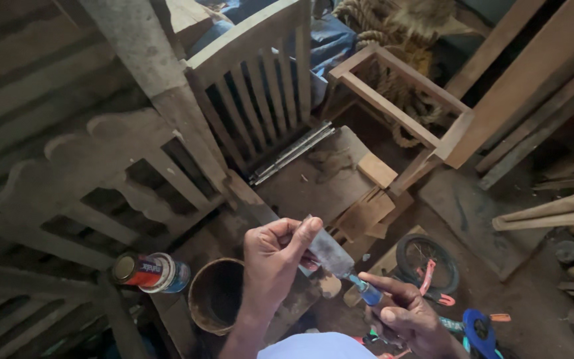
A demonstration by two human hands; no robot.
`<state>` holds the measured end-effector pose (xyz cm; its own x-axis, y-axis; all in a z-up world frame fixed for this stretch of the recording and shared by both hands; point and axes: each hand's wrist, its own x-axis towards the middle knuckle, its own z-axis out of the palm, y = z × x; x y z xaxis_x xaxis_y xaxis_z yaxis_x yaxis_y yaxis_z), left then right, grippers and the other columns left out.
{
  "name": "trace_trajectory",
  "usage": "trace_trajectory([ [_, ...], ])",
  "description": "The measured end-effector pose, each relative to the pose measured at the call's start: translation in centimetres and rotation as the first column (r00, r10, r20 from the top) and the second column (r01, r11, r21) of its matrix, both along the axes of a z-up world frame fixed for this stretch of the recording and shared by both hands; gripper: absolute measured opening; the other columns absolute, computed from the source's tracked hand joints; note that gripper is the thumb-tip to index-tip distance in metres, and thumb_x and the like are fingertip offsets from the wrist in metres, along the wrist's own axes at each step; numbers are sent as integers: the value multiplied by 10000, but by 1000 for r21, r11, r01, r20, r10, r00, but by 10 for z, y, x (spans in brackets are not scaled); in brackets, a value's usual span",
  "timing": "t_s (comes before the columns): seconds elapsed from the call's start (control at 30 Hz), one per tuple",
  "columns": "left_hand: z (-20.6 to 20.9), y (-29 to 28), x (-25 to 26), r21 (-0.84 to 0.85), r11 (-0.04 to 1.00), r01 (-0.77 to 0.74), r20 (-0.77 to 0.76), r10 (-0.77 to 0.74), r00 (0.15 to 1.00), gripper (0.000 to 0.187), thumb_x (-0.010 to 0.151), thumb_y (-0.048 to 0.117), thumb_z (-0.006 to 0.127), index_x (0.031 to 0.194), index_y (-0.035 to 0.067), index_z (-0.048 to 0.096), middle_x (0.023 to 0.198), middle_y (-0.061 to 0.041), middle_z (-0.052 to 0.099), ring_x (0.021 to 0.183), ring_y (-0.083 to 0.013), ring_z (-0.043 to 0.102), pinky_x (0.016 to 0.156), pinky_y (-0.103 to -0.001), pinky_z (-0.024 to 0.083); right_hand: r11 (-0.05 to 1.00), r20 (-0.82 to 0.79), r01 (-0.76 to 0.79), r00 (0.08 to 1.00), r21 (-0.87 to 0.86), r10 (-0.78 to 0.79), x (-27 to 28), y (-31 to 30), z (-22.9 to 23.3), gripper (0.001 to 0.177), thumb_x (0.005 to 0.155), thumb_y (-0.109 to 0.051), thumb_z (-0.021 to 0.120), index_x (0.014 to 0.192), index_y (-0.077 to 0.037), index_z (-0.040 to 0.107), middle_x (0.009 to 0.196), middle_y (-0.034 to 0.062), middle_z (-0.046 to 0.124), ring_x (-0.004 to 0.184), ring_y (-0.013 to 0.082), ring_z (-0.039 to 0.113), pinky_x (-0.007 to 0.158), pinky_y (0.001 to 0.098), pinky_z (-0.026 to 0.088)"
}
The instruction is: The person sharpens a metal blade by dipping a small stone into a dark liquid in a bucket and rubbing it along the edge of the blade, then uses a blue tool to scrape or hone the metal surface.
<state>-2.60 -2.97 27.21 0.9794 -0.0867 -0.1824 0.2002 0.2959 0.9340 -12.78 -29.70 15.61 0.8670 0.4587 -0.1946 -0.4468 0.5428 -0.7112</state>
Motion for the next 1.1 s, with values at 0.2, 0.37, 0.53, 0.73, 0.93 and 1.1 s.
trace_trajectory([
  [0.2, 4, 0, 0, 29, 1000, 7, 15, -7, 1000, 361, 952, 273, 711, 791, -48, 754, 627, -77, 736, 498, -91, 670, 454, -230, 553, 993, -45, -3, 999, -119, -3, 0, 1, 13, 711, 848, -126, 722, 1507, -17, 479, 890, 142, 697, 594, 107, 511, 517, 253, 433],
  [0.37, 7, -4, 3, -29, 999, 17, -24, -18, 1000, 428, 998, 332, 631, 891, -64, 752, 640, -81, 732, 501, -109, 687, 463, -241, 574, 950, -15, 42, 999, -310, -49, 2, 1, -1, 682, 852, -50, 780, 1488, 21, 543, 787, 35, 548, 555, 65, 448, 475, 219, 381],
  [0.53, 12, -10, 2, -233, 956, 177, -63, -197, 978, 406, 933, 310, 592, 1234, 53, 684, 819, -33, 772, 695, -83, 746, 583, -228, 638, 968, -14, 114, 993, -222, -120, 5, 3, -2, 607, 874, -191, 665, 1421, 46, 549, 926, 125, 692, 684, 132, 571, 589, 274, 480],
  [0.73, -9, -30, 2, -67, 985, 157, 158, -145, 977, 166, 947, 53, 746, 1073, -49, 710, 866, -36, 737, 725, -48, 639, 630, -180, 528, 999, -98, -25, 995, 47, 29, 10, 20, 12, 582, 948, -340, 526, 1357, 74, 528, 845, 143, 618, 694, 200, 599, 590, 325, 511],
  [0.93, -17, -37, 1, -175, 978, 111, 147, -85, 985, 146, 910, 38, 770, 1027, -38, 724, 841, -28, 726, 688, -46, 652, 609, -194, 546, 979, -136, -71, 986, 193, 98, 12, 30, 13, 525, 964, -348, 495, 1260, 85, 537, 804, 152, 574, 685, 246, 587, 643, 392, 531],
  [1.1, -13, -39, 0, -94, 990, 104, 133, -91, 987, 246, 884, 63, 782, 1109, -31, 755, 887, -61, 791, 723, -48, 694, 618, -185, 558, 977, -162, -46, 984, 208, 81, 12, 36, 14, 535, 951, -336, 498, 1236, 114, 549, 819, 156, 582, 711, 254, 589, 702, 411, 531],
])
